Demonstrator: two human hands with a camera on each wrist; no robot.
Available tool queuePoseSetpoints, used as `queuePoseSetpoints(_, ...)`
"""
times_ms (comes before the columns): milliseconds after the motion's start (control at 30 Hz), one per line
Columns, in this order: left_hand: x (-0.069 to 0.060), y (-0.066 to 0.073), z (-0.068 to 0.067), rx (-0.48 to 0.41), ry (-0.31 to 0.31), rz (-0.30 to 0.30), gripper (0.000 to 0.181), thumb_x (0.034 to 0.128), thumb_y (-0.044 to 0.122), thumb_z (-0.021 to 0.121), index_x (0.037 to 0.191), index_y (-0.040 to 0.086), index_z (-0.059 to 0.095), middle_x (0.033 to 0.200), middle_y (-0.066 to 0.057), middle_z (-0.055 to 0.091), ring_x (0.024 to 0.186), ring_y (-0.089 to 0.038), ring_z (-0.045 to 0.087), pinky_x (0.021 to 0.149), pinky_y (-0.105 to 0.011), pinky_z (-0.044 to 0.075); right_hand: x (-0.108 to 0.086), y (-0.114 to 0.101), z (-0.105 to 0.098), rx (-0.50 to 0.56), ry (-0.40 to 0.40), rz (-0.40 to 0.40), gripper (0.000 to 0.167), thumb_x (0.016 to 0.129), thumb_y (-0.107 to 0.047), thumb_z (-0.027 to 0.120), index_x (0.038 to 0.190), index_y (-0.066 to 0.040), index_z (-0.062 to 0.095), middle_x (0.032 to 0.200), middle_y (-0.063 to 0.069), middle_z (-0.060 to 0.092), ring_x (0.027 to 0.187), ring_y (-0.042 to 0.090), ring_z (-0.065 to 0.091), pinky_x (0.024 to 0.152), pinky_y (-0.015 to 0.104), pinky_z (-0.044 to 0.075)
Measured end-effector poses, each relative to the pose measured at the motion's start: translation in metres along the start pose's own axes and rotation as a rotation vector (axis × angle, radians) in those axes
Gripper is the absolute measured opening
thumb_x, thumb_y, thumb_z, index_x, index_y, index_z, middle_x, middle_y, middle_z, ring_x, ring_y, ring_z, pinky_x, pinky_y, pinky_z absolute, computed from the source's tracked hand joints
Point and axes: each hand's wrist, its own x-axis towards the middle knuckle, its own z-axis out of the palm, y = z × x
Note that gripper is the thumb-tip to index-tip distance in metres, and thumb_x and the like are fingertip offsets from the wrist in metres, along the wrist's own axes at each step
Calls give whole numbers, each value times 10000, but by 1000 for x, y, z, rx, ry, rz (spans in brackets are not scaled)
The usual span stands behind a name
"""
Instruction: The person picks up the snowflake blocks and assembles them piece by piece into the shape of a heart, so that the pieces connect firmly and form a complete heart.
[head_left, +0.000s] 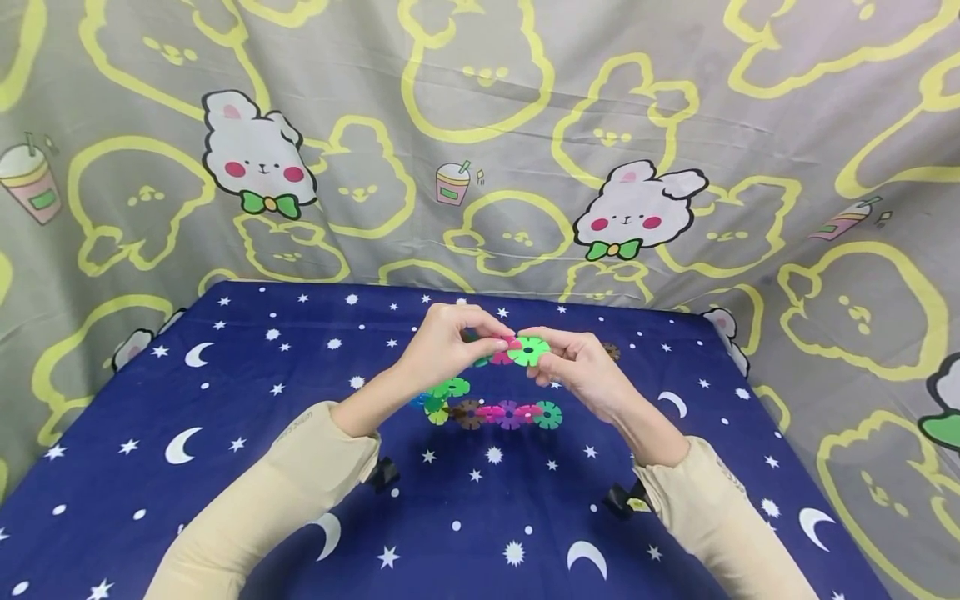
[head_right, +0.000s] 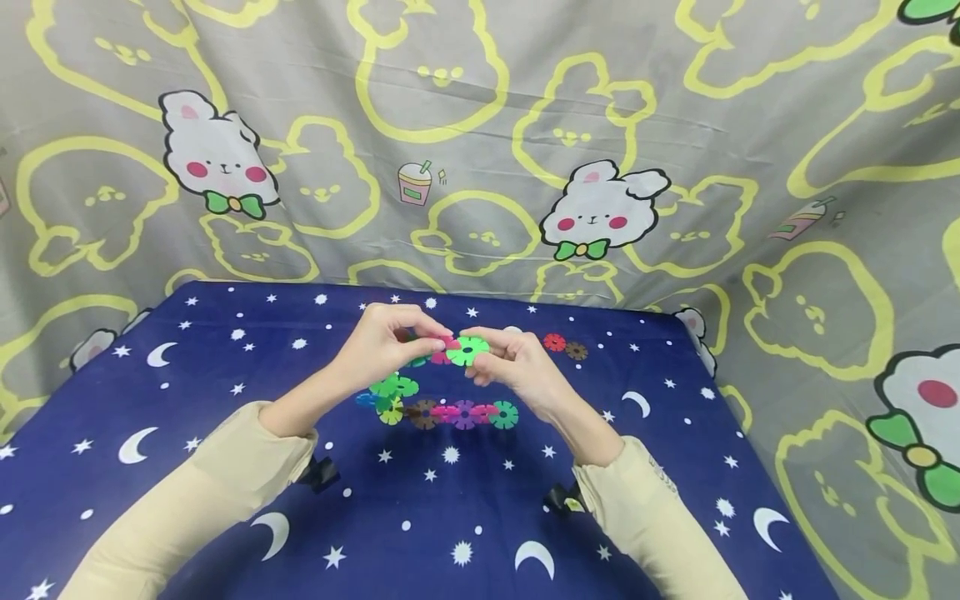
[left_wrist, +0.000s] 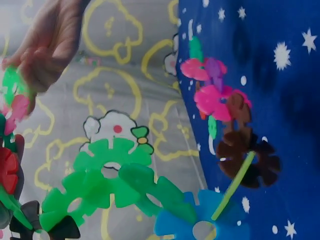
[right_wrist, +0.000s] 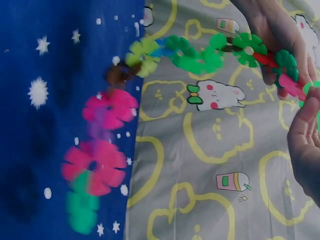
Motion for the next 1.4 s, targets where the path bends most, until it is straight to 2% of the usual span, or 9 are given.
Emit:
queuePoseSetpoints(100,-2,0,1,0,-3,13,99,770,70,714,863,38,729,698,-21,681,669,-98,542,508,-224,464,0,0,1,6,-21,-6,319,861,25,512,1174,-1,568,809,-26,659,721,112,615,662,237,511)
queuePoseSetpoints(300,3,3,-3,14,1,69,91,768,59,714,857,47,725,700,-9,666,607,-67,562,499,-240,470,0,-2,-2,-21,-6,-25,408,867,-11,553,1238,125,455,836,-58,661,736,94,611,686,236,509)
queuePoseSetpoints(567,5,-1,0,4,0,21,112,793,98,698,895,59,721,762,-13,673,639,-72,562,524,-223,479,-5,-2,-2,135,55,-10,435,917,-103,538,1282,100,416,849,-28,638,765,77,595,692,187,495)
queuePoseSetpoints(767,4,-5,-1,20,-53,68,100,811,72,676,904,64,712,821,-12,666,673,-77,541,538,-216,462,-7,-7,2,176,106,59,433,927,-43,487,1294,148,362,895,-22,648,733,75,595,705,188,501)
queuePoseSetpoints(933,5,-6,-4,43,-92,90,99,828,72,657,915,57,702,831,-12,661,688,-80,537,569,-250,455,-7,-7,6,131,171,71,436,914,15,460,1308,156,340,848,-55,644,709,62,602,715,196,506)
queuePoseSetpoints(1133,8,-4,-5,49,-137,15,140,855,93,625,961,26,687,840,-31,677,743,-89,609,683,-290,501,-9,-5,11,-14,241,23,411,888,34,490,1271,154,404,765,-101,634,687,48,616,712,233,517)
queuePoseSetpoints(1233,12,-1,-5,82,-152,-84,175,876,146,604,997,48,684,873,-33,686,760,-96,632,700,-272,499,-8,-3,14,-70,281,-8,387,875,43,505,1241,153,442,738,-116,626,669,40,608,690,228,516)
queuePoseSetpoints(1333,18,2,-5,112,-183,-190,209,877,188,598,1029,70,681,912,-41,694,781,-103,651,710,-265,498,-6,1,18,-75,311,-37,363,869,62,509,1212,169,455,722,-120,620,662,29,600,679,219,513)
queuePoseSetpoints(1400,22,3,-5,107,-215,-234,220,870,187,607,1036,63,680,932,-52,696,801,-114,660,726,-270,503,-5,4,21,-60,326,-57,350,863,81,508,1193,185,455,723,-116,621,658,32,600,672,217,513)
